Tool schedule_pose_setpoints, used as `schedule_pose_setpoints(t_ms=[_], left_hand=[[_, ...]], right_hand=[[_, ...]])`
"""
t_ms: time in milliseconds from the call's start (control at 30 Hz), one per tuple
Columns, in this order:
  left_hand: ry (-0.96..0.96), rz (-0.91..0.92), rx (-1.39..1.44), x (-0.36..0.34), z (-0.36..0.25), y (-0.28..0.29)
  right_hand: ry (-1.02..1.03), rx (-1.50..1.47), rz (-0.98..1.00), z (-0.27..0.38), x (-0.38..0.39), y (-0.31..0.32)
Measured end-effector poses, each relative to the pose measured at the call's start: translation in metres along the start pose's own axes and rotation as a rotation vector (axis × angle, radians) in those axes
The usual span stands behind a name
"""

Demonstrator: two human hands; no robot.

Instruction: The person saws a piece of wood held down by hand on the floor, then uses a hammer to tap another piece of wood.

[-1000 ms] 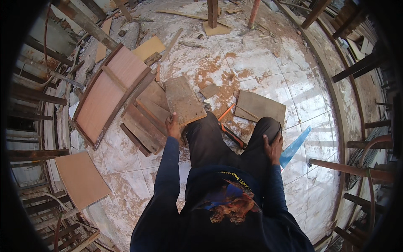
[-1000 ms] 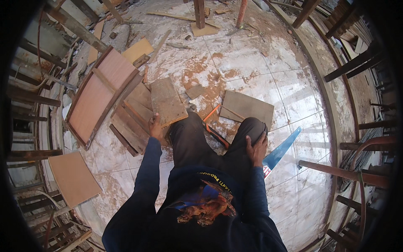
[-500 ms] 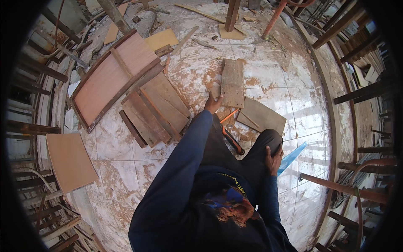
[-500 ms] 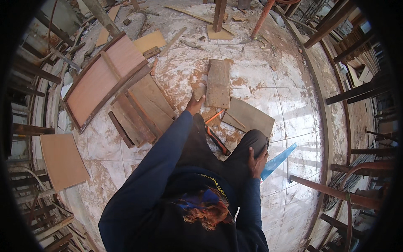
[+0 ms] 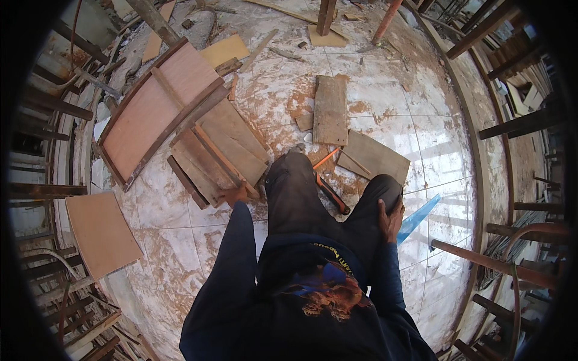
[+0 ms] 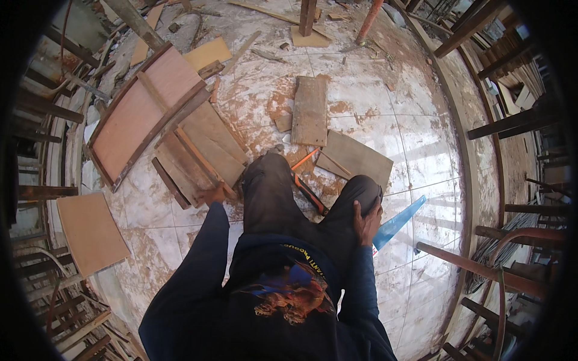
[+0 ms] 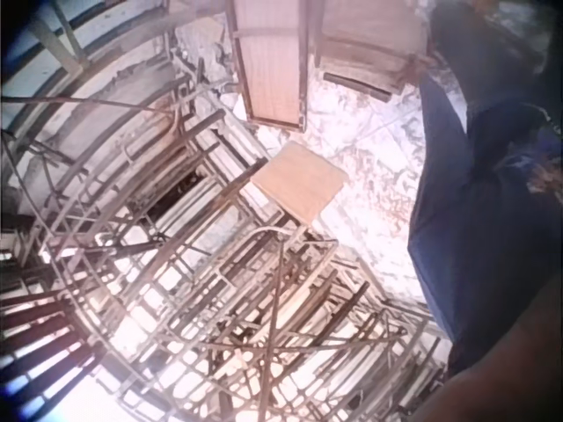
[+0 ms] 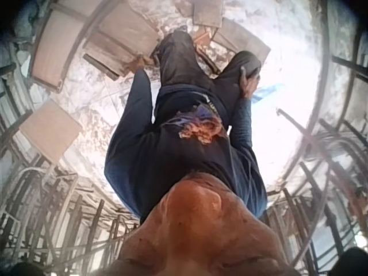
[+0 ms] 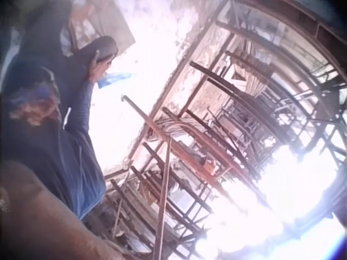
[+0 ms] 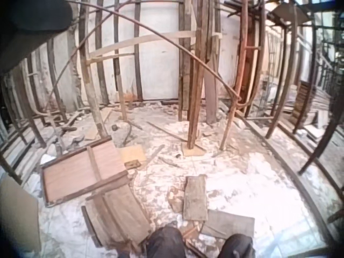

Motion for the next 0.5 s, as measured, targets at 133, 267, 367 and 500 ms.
schedule_pose_setpoints(t_ms=[133, 267, 367, 500], left_hand=[[-0.153, -0.034, -0.213, 0.019, -0.013, -0.016], [-0.178, -0.021, 0.066, 0.015, -0.003, -0.005], [-0.175, -0.022, -0.068, 0.008, 0.001, 0.004], [-0.170, -0.084, -0.256, 0.014, -0.013, 0.019]], right_hand=[[0.017, 0.060, -0.048, -0.021, -0.006, 0.006], [-0.006, 0.025, -0.044, -0.015, -0.003, 0.012], [-0.007, 0.009, -0.037, -0.015, -0.002, 0.012], [-0.026, 0.014, -0.002, -0.013, -0.003, 0.009]])
Point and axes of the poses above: each hand's wrist, its own x-axis away from the middle knuckle, its own y-axis out of the back of the hand, z = x × y, the point moved 2 cm from there along -x, towards the middle knuckle, and after that the axes turned 11 degrees about -z, right-handed, at the moved point
